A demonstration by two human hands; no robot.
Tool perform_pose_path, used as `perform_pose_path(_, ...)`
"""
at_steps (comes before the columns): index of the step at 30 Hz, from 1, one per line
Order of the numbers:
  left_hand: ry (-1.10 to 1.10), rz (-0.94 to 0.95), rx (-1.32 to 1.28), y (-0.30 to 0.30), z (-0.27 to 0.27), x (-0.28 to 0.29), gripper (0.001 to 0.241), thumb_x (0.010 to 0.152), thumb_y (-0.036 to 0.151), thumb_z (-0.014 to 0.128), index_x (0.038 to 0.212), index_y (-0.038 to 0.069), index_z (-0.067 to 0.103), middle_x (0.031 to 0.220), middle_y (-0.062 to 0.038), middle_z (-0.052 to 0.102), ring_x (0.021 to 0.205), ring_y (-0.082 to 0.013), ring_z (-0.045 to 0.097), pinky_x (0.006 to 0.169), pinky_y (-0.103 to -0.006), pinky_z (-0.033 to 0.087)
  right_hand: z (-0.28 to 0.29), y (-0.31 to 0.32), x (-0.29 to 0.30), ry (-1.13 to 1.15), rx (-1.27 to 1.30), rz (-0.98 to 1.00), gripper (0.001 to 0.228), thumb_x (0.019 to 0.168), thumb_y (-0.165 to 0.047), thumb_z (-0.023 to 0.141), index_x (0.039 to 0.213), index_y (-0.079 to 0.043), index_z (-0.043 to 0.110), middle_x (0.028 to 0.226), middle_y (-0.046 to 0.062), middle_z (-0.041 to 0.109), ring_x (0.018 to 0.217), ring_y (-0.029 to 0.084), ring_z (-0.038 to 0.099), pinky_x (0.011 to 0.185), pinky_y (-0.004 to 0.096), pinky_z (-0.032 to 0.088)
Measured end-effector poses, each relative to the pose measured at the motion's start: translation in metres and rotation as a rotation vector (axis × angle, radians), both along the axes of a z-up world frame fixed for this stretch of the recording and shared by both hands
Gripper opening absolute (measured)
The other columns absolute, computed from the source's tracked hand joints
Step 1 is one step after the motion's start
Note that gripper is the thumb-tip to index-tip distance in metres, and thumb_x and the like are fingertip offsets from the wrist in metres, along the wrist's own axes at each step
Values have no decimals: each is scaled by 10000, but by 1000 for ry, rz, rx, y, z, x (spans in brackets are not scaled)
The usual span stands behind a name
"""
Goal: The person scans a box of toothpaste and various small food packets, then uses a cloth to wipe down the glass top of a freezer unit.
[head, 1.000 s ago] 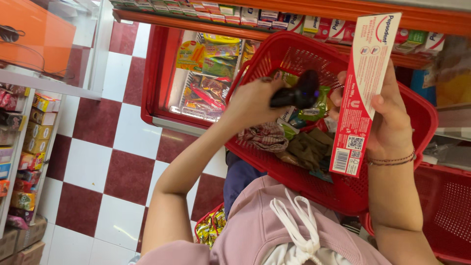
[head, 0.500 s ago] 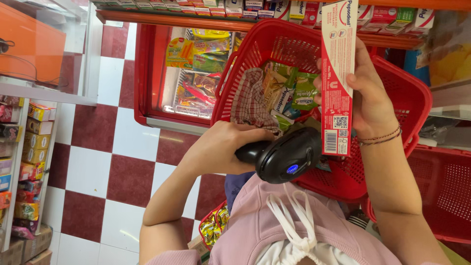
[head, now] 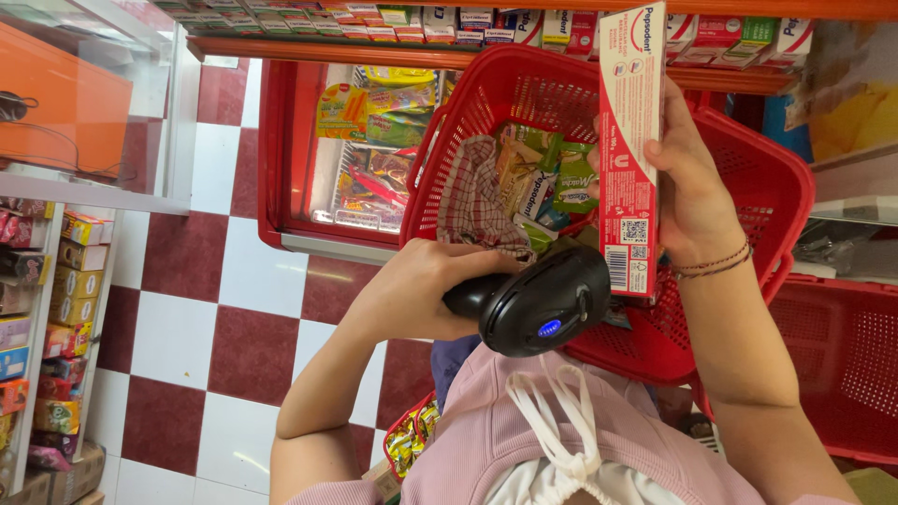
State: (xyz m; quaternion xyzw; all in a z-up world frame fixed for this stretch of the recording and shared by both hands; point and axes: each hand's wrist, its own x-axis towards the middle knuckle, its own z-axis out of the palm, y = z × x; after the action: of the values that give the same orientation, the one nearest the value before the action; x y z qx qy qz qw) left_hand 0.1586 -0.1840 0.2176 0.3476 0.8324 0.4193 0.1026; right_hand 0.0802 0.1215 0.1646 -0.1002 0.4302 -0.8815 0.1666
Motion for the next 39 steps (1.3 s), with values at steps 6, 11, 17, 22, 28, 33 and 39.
perform_pose_path(6, -328, 207, 514, 17, -55, 6, 432, 811, 65, 851, 1197, 9, 665, 1004, -92, 751, 891, -150, 733, 834, -321, 582, 3, -4, 13, -141, 36, -188, 967, 771, -16, 718, 1626, -48, 267, 1461, 124, 561, 1294, 212, 633, 1099, 327, 546)
perform_pose_path(11, -587, 283, 810, 48, -117, 15, 193, 938, -14, 729, 1112, 40, 668, 982, -19, 738, 949, -107, 732, 854, -289, 599, -5, -12, 17, -156, 237, -189, 939, 802, 105, 539, 1641, -115, 181, 1506, 110, 524, 1326, 212, 582, 1093, 372, 504)
perform_pose_path(17, -525, 317, 705, 68, -132, 33, 283, 886, 19, 808, 1132, 41, 669, 977, -9, 708, 911, -96, 678, 850, -285, 569, -23, -36, 24, -226, 245, -309, 764, 933, 41, 638, 1594, -63, 269, 1455, 103, 542, 1274, 175, 598, 1057, 350, 532)
perform_pose_path(22, -399, 385, 684, 81, -115, 30, 322, 891, 51, 844, 1156, 35, 662, 978, 1, 701, 885, -98, 667, 830, -283, 567, -27, -55, 29, -304, 201, -363, 549, 997, -11, 626, 1513, 9, 442, 1342, 114, 644, 1151, 180, 649, 976, 344, 552)
perform_pose_path(28, -477, 430, 784, 56, -75, 4, 417, 851, 81, 835, 1219, 34, 642, 1109, -48, 719, 989, -145, 681, 929, -293, 571, -25, -73, 42, -294, 102, -410, 521, 960, 1, 575, 1465, -40, 454, 1295, 77, 662, 1124, 152, 671, 947, 317, 560)
perform_pose_path(33, 8, 409, 317, -14, -49, -28, 553, 694, 52, 753, 1238, 9, 660, 1388, -237, 590, 1347, -362, 569, 1126, -407, 464, -42, -42, 61, -235, 212, -579, 441, 975, 17, 587, 1413, 40, 537, 1287, 109, 677, 1081, 149, 678, 954, 286, 555)
perform_pose_path(39, -20, 507, 188, -65, -88, -76, 373, 661, 37, 774, 1032, 1, 764, 1242, -231, 712, 1386, -408, 452, 1088, -439, 416, -18, 33, 95, 115, 549, -1019, 401, 1002, 100, 611, 1396, 41, 569, 1276, 78, 661, 1113, 122, 660, 1019, 231, 539)
